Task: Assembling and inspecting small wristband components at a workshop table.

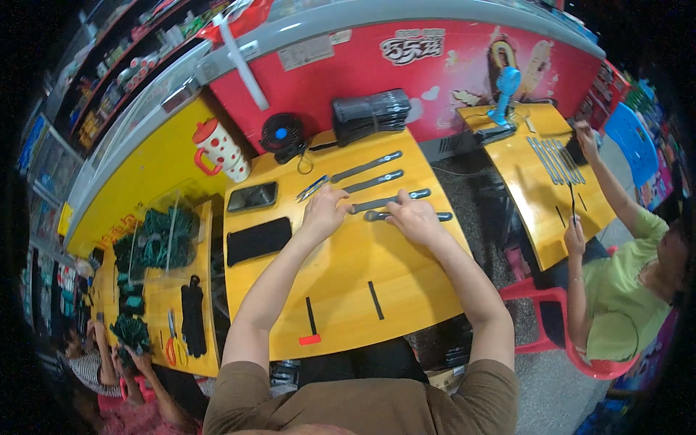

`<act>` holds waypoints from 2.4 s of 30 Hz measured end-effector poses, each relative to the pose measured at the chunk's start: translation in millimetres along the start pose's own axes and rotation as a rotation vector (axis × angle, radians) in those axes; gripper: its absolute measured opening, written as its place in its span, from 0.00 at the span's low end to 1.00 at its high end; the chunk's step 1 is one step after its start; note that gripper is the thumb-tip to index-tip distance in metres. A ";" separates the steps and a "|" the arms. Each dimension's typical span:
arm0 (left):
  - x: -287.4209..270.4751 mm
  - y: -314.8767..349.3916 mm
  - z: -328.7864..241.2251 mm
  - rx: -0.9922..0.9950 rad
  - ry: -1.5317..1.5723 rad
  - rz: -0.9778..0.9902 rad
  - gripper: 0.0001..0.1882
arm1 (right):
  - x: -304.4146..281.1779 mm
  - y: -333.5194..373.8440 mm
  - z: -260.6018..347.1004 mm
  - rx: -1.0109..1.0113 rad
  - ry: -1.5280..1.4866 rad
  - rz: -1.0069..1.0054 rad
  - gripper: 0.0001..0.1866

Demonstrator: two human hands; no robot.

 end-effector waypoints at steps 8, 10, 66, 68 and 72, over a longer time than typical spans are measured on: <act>-122.8 151.7 24.5 -0.029 -0.009 -0.198 0.11 | -21.8 17.8 6.9 -0.045 -0.076 -0.359 0.12; -135.6 192.9 56.2 -0.228 -0.141 -0.327 0.12 | -44.7 19.9 34.5 -0.132 -0.152 -0.463 0.11; -101.8 289.2 -11.6 -0.562 1.666 -0.042 0.11 | -49.5 115.0 277.3 0.078 -0.648 -0.278 0.03; -100.6 290.1 -12.7 -0.562 1.662 -0.041 0.11 | -49.1 116.1 277.0 0.079 -0.644 -0.279 0.03; -101.8 291.4 -19.6 -0.518 1.540 -0.093 0.10 | -50.5 119.8 278.2 -0.012 -0.576 -0.368 0.10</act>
Point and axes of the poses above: each hand's wrist, its own y-axis away from the middle knuckle, its own x-axis out of the palm, z = x × y, the point moved 4 cm from there along -y, towards the middle knuckle, and after that the axes turned 5 degrees about -z, right-handed, at the moved point
